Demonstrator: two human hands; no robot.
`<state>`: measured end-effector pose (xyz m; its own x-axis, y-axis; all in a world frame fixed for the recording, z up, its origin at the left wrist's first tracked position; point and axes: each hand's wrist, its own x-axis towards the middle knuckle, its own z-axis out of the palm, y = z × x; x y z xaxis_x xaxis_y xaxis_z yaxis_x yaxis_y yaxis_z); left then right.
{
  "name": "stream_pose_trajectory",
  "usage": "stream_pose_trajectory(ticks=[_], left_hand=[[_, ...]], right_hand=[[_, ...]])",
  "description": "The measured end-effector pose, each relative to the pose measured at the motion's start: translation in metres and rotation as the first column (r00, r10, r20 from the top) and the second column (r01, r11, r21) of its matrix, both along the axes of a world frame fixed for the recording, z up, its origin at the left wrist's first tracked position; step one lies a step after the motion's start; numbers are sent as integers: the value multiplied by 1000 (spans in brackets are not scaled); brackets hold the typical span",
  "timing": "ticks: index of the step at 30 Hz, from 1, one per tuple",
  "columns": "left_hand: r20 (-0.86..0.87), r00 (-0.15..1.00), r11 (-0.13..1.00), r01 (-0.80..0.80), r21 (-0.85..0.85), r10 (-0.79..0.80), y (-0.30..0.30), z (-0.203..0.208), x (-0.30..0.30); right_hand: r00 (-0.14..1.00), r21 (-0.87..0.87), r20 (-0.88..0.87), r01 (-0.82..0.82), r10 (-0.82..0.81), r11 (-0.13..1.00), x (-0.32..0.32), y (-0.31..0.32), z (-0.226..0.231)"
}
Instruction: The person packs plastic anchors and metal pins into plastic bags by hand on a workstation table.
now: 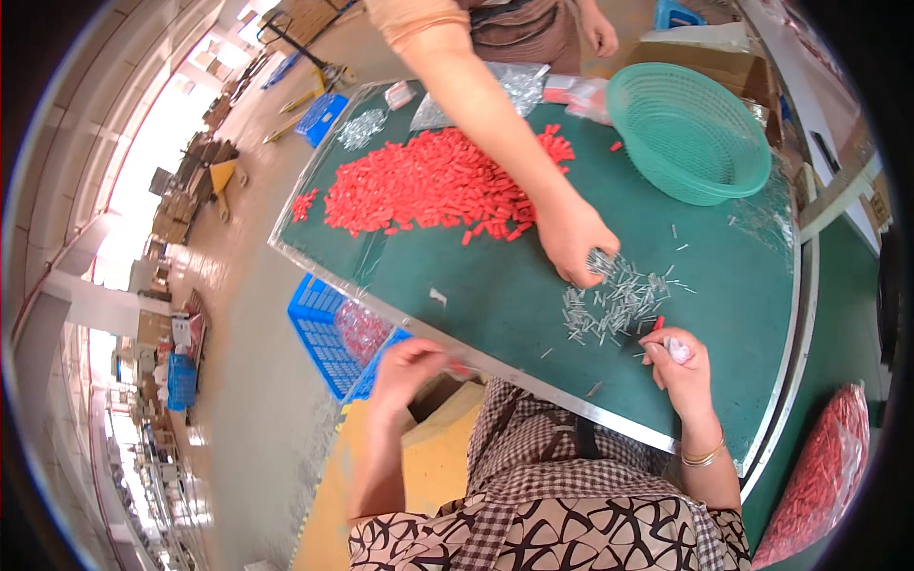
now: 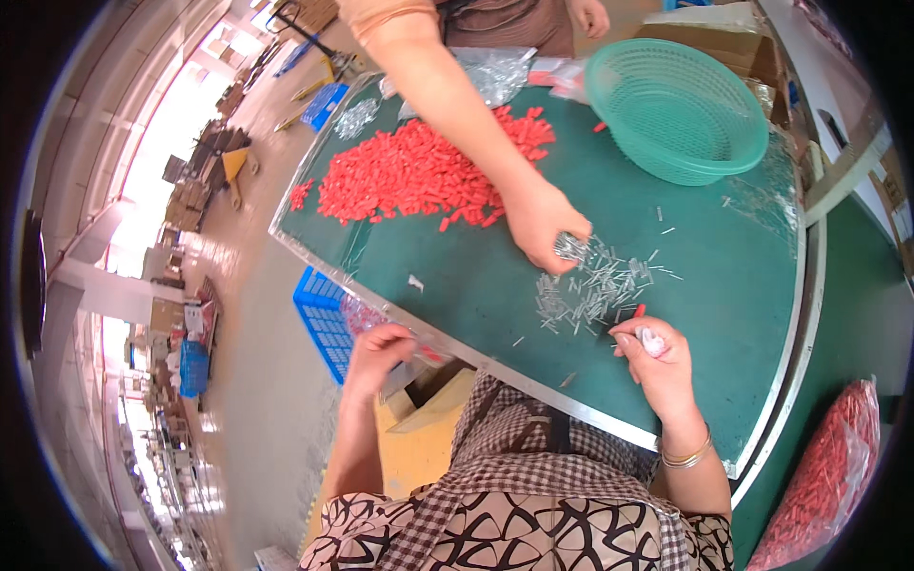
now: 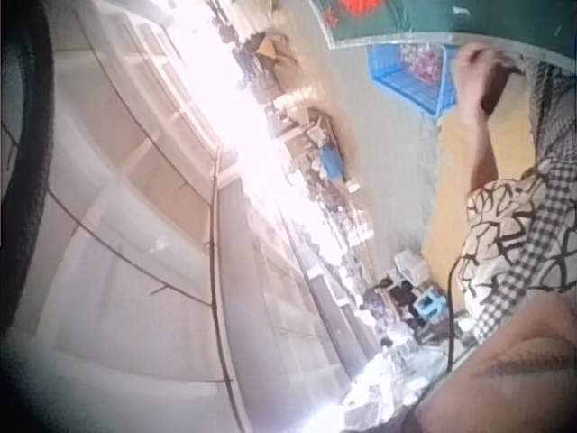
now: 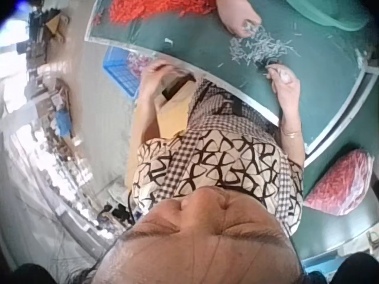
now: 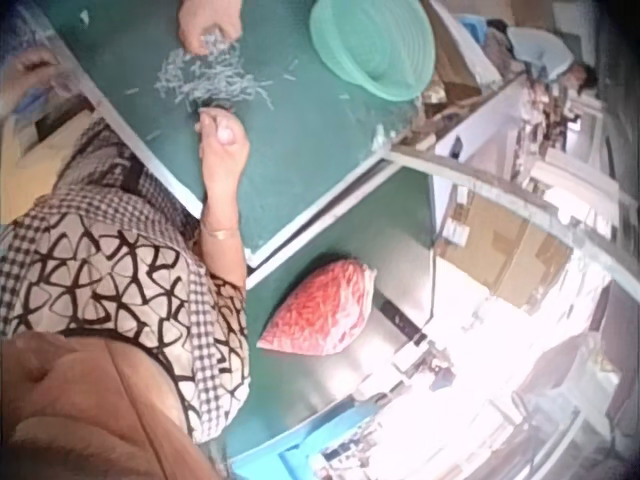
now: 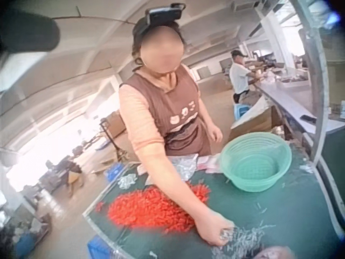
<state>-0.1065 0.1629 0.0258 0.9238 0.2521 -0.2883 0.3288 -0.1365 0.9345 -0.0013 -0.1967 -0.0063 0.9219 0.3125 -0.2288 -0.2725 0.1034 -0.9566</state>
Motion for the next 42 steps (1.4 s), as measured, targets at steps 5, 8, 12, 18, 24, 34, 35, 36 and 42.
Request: stream_pose_trajectory(ticks=[5,8,12,18,24,34,35,36,42], left_hand=[[221,757,600,-631,491,615,186,-72,-87],[476,614,354,-772,528,629,217,-86,-94],[579,549,472,-831,296,603,139,-56,-48],[570,821,752,-351,558,-39,-52,-11,14],[434,723,816,316,485,-537,-197,-16,76],[386,845,926,304,226,-371,-231,-39,100],[309,913,960,281,0,-268,-233,-37,100],[308,906,957,281,74,-290,-233,-37,98],[403,825,901,263,346,-396,-231,-42,100]], right_hand=[[999,-25,21,-47,47,999,-1,6,-1],[999,-18,20,-30,31,999,3,3,-4],[982,336,-185,35,29,941,10,0,-12],[947,663,-308,148,87,734,18,-3,-26],[965,805,-199,61,171,590,16,5,-22],[962,766,-252,135,102,628,19,-2,-23],[965,770,-244,130,100,624,18,-2,-24],[966,778,-235,119,110,617,16,-1,-23],[980,721,-196,116,41,683,13,-1,-18]])
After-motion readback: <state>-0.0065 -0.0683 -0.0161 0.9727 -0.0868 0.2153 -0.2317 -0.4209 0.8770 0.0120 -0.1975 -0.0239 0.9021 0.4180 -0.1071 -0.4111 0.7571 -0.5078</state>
